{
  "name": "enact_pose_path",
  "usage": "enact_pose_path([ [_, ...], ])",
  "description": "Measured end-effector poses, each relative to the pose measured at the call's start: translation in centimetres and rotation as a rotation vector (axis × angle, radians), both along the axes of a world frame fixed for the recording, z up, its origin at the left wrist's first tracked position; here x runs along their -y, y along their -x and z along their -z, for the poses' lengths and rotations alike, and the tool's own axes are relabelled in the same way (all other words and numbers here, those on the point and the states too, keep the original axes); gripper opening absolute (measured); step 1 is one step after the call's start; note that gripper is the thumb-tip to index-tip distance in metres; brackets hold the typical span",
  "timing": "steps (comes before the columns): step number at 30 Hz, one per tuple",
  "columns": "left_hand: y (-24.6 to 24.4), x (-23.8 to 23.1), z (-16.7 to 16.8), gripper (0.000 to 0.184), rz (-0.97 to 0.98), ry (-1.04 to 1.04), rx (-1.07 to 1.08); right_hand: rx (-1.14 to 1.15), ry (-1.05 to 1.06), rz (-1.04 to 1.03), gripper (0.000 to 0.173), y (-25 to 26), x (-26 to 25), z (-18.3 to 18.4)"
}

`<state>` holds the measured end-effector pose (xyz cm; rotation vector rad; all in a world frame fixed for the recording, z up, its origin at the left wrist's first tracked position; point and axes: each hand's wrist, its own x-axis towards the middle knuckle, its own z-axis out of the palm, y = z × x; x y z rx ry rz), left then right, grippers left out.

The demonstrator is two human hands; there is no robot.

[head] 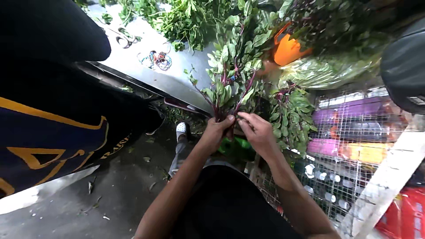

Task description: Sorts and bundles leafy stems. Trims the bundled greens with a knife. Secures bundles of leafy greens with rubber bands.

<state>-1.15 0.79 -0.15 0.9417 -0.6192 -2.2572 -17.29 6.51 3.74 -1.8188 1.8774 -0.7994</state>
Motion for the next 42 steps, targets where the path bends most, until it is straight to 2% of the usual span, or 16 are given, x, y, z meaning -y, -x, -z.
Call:
enact_pose_path([
  [3,-0.2,0.0,0.4,0.011,-0.013,0.006,0.028,-0.007,0.018,0.001,0.023,0.3,0.3,0.5],
  [5,-0.3,-0.1,1.0,0.008,-0.029,0.013,0.021,0.074,-0.052,0.052,0.024,0.2,-0.1,0.2],
  [8,0.3,-0.1,1.8,0.008,-0.086,0.011,0.041,0.269,-0.393,0.108,0.029,-0.6,-0.7,-0.8],
  [10,0.9,-0.1,2.1,0.008,-0.101,0.007,0.098,0.380,-0.530,0.141,0.028,-1.5,-1.1,-0.4],
  [13,1.5,0.1,3.0,0.014,-0.090,0.043,0.210,0.623,-0.534,0.271,0.023,-1.9,-1.6,1.0],
  [16,1.6,0.4,4.9,0.022,-0.063,0.031,0.300,0.851,-0.418,0.382,0.024,-1.1,-2.5,2.8],
  [20,1.6,0.1,7.2,0.021,-0.005,-0.034,0.362,0.762,-0.253,0.386,0.021,-0.2,-3.6,2.8],
  [26,2.6,-1.2,7.4,0.033,0.079,-0.030,0.284,0.618,-0.103,0.315,0.017,-0.9,-2.2,3.2],
  [30,3.1,-2.0,7.3,0.058,0.127,-0.029,0.143,0.643,-0.211,0.329,0.017,-2.3,-0.4,3.3],
  [34,3.2,-2.4,6.8,0.064,0.113,-0.044,0.076,0.572,-0.393,0.367,0.020,-2.7,0.2,4.2],
  [38,3.4,-2.7,7.0,0.061,0.106,-0.060,0.103,0.371,-0.450,0.316,0.019,-3.3,-1.4,4.8],
  [42,4.4,-2.6,6.6,0.042,0.013,-0.238,0.173,0.229,-0.431,0.328,0.015,-4.2,-2.8,5.1],
])
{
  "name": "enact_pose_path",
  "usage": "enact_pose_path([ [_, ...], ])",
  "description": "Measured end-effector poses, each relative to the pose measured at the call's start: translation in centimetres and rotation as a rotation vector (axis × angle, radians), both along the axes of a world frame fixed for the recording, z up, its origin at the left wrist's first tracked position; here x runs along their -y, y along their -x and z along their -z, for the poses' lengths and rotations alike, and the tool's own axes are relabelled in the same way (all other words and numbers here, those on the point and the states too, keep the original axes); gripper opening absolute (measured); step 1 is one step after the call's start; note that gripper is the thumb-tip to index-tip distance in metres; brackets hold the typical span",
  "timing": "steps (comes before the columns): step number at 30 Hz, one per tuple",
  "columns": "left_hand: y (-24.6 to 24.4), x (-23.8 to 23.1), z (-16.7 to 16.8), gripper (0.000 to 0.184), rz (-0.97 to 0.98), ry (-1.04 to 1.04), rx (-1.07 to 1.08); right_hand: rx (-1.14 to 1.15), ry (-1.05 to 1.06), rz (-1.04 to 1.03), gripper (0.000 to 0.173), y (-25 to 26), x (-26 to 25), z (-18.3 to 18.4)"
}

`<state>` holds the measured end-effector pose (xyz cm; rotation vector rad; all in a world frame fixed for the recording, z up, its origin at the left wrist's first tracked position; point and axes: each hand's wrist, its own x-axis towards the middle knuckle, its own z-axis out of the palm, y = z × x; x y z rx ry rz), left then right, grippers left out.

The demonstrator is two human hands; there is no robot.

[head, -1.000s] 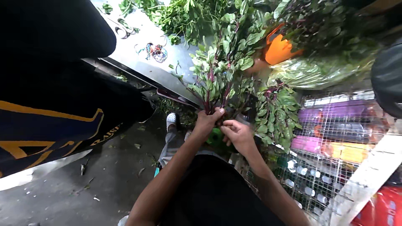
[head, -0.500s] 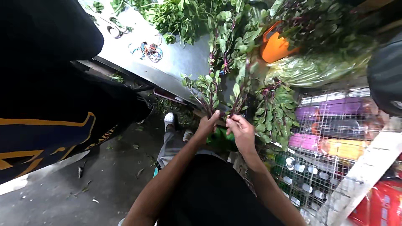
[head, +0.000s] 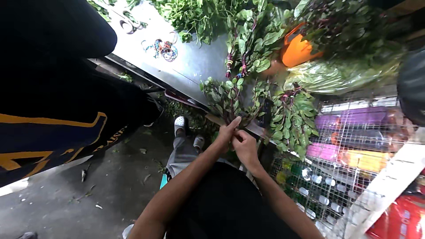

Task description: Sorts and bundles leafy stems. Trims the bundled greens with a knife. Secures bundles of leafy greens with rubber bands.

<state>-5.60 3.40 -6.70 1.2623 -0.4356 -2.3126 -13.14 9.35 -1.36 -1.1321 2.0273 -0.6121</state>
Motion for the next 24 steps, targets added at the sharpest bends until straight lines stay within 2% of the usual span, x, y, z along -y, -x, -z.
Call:
enact_pose_path([
  [3,0.5,0.0,-0.3,0.035,-0.031,-0.040,0.050,-0.073,0.007,-0.032,0.015,0.0,-0.4,0.3],
  [5,0.3,0.2,-0.6,0.040,0.007,0.001,0.129,-0.078,-0.019,-0.087,0.017,0.2,-0.4,0.2],
  [7,-0.3,0.4,-0.5,0.041,0.070,0.108,0.219,0.026,-0.043,-0.119,0.022,0.7,-0.7,0.3],
  [10,-1.7,0.7,0.0,0.029,0.097,0.269,0.284,0.273,0.034,-0.010,0.023,1.1,-1.6,0.7],
  [14,-3.7,1.1,0.4,0.024,0.156,0.270,0.331,0.328,-0.010,0.064,0.023,2.4,-1.9,0.8],
  [18,-4.3,1.2,1.1,0.020,0.105,0.115,0.308,0.166,-0.094,0.082,0.028,4.5,-1.7,2.0],
  [20,-4.6,1.3,0.1,0.014,0.023,0.081,0.242,0.112,-0.074,0.170,0.027,5.5,-1.4,2.4],
  [24,-5.6,1.7,-1.6,0.017,-0.128,0.087,0.062,0.072,-0.057,0.340,0.026,6.5,0.6,3.3],
])
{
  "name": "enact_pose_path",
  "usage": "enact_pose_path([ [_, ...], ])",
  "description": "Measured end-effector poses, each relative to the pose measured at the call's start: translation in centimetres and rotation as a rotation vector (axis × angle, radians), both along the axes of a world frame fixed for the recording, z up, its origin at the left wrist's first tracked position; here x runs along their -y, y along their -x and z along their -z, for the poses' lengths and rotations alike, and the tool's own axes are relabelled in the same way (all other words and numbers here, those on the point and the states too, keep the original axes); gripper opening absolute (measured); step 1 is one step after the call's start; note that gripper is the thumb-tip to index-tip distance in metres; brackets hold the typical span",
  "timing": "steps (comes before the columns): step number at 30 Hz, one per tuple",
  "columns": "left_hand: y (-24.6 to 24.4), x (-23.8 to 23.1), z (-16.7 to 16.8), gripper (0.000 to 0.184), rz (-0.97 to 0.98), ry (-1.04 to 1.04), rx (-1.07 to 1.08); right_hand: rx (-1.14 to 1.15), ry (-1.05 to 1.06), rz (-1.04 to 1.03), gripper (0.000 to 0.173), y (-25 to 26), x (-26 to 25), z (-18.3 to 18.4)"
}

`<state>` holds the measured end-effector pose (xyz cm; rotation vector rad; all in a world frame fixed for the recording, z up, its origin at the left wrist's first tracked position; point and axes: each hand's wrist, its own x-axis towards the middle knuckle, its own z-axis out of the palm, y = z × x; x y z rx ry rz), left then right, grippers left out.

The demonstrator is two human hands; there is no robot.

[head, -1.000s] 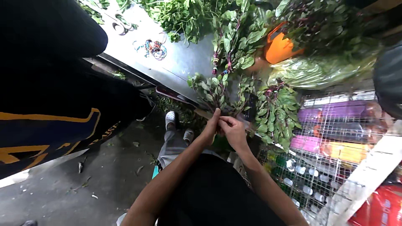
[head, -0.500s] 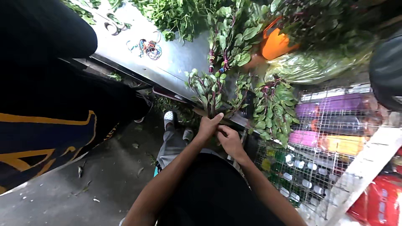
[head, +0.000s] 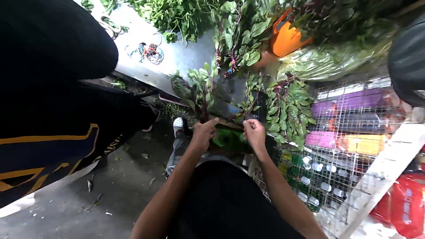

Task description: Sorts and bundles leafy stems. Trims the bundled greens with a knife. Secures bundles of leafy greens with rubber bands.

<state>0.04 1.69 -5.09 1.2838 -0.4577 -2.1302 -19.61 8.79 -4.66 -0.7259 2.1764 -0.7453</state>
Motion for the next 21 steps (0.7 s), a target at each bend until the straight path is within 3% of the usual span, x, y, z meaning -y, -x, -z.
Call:
enact_pose_path([
  [3,-0.4,0.5,-0.3,0.022,-0.012,0.024,-0.034,0.068,-0.121,0.032,0.042,0.0,2.2,-0.1],
  [5,-0.4,0.6,-0.2,0.021,-0.004,0.024,-0.034,0.124,-0.155,0.056,0.040,0.2,3.1,0.3],
  [12,0.2,0.1,-0.5,0.022,0.016,0.009,-0.039,0.344,0.400,0.204,0.012,2.2,2.1,-0.9],
  [21,1.7,0.2,-1.2,0.021,0.005,-0.025,-0.048,0.439,0.571,0.137,0.004,2.3,-1.7,-3.6],
])
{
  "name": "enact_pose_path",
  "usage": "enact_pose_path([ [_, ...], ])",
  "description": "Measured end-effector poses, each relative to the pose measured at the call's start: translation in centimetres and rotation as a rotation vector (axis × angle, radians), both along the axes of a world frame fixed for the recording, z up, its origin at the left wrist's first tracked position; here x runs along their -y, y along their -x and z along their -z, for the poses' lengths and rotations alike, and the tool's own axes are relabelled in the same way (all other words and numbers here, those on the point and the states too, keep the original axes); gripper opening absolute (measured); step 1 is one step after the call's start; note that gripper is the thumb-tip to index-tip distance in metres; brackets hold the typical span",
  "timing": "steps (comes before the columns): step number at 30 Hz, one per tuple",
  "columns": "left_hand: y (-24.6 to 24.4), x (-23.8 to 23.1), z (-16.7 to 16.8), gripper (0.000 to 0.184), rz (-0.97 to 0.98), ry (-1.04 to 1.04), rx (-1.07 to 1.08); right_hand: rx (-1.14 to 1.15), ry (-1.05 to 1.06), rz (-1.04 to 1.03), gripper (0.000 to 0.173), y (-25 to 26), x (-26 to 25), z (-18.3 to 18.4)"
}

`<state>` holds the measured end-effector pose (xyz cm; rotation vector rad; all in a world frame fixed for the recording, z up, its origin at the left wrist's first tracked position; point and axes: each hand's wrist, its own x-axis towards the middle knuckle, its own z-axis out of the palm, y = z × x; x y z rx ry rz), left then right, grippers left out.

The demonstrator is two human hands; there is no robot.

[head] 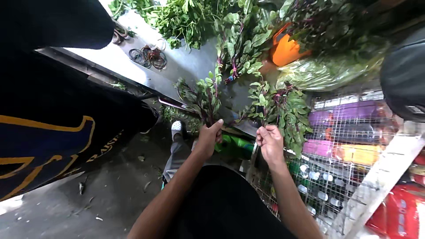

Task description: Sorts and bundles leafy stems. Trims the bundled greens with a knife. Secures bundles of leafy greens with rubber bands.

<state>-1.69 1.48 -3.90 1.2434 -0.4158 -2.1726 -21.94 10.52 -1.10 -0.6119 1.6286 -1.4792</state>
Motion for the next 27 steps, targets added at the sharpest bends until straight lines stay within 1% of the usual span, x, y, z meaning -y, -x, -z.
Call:
enact_pose_path([
  [3,0.8,0.0,-0.2,0.021,-0.015,-0.034,-0.038,0.023,0.045,-0.085,0.008,-1.1,-1.5,-0.1],
  [5,1.2,0.0,-0.3,0.013,-0.013,-0.056,-0.087,0.047,0.059,-0.145,0.010,-1.7,-2.3,0.1],
  [9,1.5,0.2,-0.6,0.010,-0.029,-0.050,-0.159,0.064,0.084,-0.228,0.012,-2.6,-3.2,0.9],
  [12,1.0,0.4,-0.9,0.009,-0.057,-0.007,-0.180,-0.055,0.051,-0.270,0.012,-3.0,-3.4,1.0],
  [15,0.6,0.7,-1.3,0.006,-0.111,-0.007,-0.144,-0.210,0.077,-0.307,0.012,-2.8,-3.6,1.6],
  [19,0.4,0.8,-1.6,0.003,-0.124,-0.003,-0.101,-0.377,0.079,-0.323,0.011,-2.7,-3.5,1.8],
  [23,0.3,0.5,-1.7,0.002,-0.075,0.061,-0.103,-0.516,0.080,-0.338,0.007,-2.6,-3.4,1.8],
  [27,0.5,0.1,-1.8,0.006,-0.023,0.115,-0.074,-0.638,0.062,-0.343,0.007,-2.3,-3.5,2.1],
])
